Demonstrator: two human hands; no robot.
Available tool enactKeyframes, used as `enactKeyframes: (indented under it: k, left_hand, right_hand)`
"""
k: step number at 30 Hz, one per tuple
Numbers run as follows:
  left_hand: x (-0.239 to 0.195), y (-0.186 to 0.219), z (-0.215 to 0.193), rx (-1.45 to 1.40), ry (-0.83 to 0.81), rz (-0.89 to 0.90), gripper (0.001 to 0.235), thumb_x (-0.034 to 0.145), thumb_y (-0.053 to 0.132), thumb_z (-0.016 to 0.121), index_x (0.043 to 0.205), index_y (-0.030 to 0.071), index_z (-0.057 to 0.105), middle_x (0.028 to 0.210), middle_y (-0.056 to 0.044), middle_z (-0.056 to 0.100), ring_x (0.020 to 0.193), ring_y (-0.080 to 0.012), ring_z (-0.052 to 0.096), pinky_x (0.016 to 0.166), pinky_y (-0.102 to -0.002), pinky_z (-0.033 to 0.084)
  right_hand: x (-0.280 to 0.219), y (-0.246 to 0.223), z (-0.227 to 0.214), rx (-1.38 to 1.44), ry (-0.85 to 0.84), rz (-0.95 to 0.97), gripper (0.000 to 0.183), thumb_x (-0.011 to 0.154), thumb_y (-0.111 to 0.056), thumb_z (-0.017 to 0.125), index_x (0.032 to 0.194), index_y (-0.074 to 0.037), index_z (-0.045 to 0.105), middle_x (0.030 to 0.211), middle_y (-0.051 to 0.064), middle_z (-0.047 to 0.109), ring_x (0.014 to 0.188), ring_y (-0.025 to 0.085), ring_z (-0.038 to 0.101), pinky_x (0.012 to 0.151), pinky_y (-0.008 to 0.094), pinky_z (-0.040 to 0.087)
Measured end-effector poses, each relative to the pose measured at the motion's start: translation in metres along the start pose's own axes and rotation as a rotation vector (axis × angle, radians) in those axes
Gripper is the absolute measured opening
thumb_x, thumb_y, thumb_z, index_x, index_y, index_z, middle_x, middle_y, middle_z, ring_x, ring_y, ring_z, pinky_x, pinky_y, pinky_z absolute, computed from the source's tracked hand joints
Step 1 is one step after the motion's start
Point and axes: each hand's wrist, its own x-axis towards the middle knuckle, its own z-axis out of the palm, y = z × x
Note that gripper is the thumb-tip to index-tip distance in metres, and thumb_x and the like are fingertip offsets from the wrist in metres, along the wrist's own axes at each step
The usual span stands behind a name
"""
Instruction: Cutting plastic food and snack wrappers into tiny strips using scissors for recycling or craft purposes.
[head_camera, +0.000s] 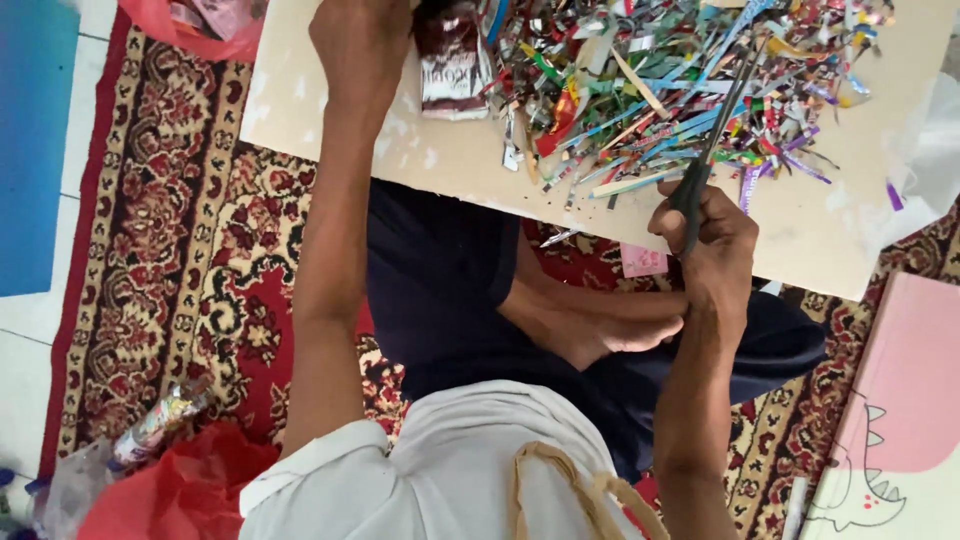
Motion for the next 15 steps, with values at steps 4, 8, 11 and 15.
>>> enactKeyframes:
  k: [4,8,11,15]
  left_hand:
    - [0.012,0.01,-0.022,-0.046,0.052,0.054,0.059,0.066,-0.024,0.047,0.103,0.019,0.061,0.084,-0.006,0.053,0.061,-0.0227,0.031,0.05,-0.037,0.018]
    - [0.023,0.021,-0.038,-0.387,0.157,0.059,0.036,0.071,-0.027,0.055,0.08,0.007,0.06,0.098,-0.007,0.06,0.088,-0.03,0.058,0.063,-0.038,0.038]
    - [0.025,0.034,-0.047,-0.544,0.113,-0.034,0.029,0.083,-0.024,0.056,0.085,0.005,0.059,0.103,-0.009,0.061,0.093,-0.0306,0.06,0.067,-0.04,0.039]
    - [0.019,0.051,-0.044,-0.81,0.099,-0.161,0.029,0.08,-0.022,0.045,0.086,0.002,0.059,0.078,-0.011,0.062,0.074,-0.0214,0.056,0.073,-0.035,0.049]
  right_hand:
    - [0.006,0.005,-0.005,0.04,-0.02,-0.027,0.04,0.1,-0.038,0.064,0.121,-0.004,0.062,0.082,-0.001,0.056,0.055,0.007,0.021,0.061,0.034,0.03]
    - [0.011,0.011,-0.003,-0.021,-0.026,-0.04,0.041,0.097,-0.04,0.067,0.117,-0.005,0.064,0.075,-0.002,0.05,0.061,0.009,0.03,0.066,0.038,0.033]
    - [0.014,0.012,0.004,-0.071,-0.012,-0.047,0.039,0.094,-0.038,0.07,0.11,-0.003,0.066,0.067,-0.001,0.045,0.065,0.009,0.038,0.07,0.036,0.039]
    - [0.02,0.004,0.02,-0.046,0.003,-0.012,0.029,0.091,-0.033,0.076,0.1,-0.008,0.064,0.065,-0.002,0.046,0.057,0.008,0.035,0.055,0.028,0.032]
